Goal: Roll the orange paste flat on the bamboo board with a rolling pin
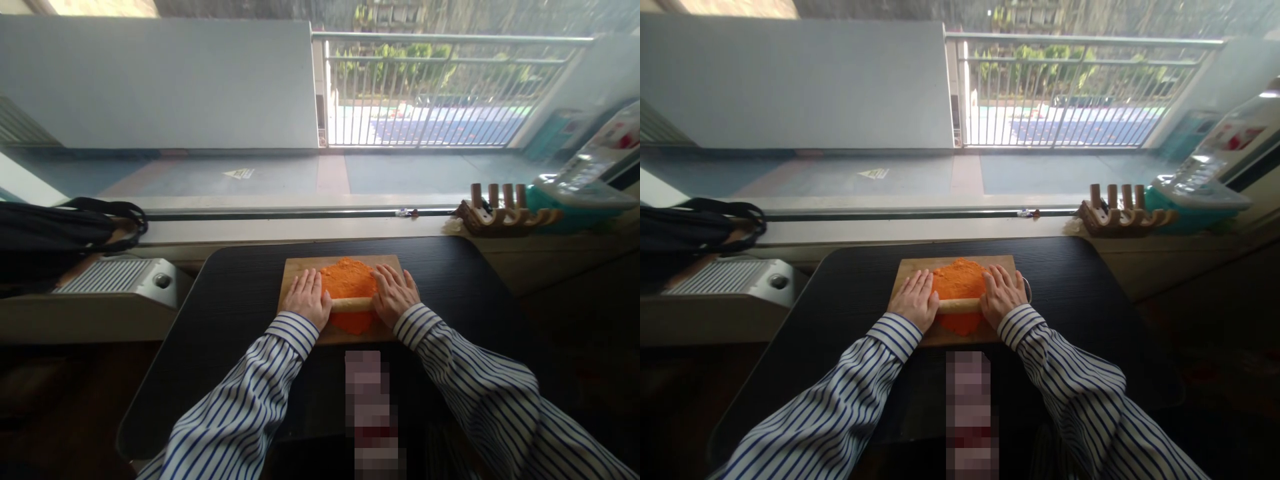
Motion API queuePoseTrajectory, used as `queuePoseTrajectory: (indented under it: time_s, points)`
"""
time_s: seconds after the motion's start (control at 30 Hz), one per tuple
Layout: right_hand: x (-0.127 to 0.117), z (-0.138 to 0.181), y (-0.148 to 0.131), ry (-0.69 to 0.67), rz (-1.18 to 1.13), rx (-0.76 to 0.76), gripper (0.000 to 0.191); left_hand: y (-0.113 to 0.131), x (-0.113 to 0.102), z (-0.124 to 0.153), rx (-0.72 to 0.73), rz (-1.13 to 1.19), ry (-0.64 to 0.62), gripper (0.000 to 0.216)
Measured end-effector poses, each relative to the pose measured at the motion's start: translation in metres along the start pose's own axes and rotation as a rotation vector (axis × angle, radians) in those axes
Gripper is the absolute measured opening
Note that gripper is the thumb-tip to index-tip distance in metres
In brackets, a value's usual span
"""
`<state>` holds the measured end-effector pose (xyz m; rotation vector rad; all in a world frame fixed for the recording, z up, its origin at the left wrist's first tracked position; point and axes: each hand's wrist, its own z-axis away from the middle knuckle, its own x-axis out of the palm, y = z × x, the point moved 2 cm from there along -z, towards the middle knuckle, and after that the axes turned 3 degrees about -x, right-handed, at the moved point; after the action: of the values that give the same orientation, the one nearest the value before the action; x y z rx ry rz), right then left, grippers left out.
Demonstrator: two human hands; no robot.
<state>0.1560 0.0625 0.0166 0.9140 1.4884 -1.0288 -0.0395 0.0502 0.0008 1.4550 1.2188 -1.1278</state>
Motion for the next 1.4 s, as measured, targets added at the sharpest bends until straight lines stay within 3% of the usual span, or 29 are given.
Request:
queuePoseTrajectory:
  time_s: [0.2, 0.47, 0.77, 1.07, 1.27, 1.4]
  points:
    - [0.002, 0.013, -0.001, 0.039, 0.007, -0.047, 0.046, 0.002, -0.006, 0.008, 0.033, 0.002, -0.014, 0.056]
    - [0.000, -0.028, 0.005, -0.061, -0.006, 0.061, 0.050, 0.000, 0.003, -0.027, -0.050, 0.022, 0.022, 0.055]
    - [0.002, -0.059, 0.013, -0.054, -0.025, 0.105, 0.048, -0.004, 0.004, -0.058, -0.124, 0.064, -0.080, 0.057]
    - [0.002, -0.031, 0.008, -0.031, -0.027, 0.058, 0.046, 0.001, 0.003, -0.030, -0.041, 0.041, 0.000, 0.053]
    - [0.001, -0.016, 0.005, 0.013, 0.020, 0.023, 0.044, 0.004, 0.000, -0.014, -0.039, 0.038, -0.015, 0.052]
    - [-0.005, 0.004, 0.004, 0.049, 0.035, -0.107, 0.055, 0.005, 0.000, -0.007, -0.044, 0.036, -0.038, 0.053]
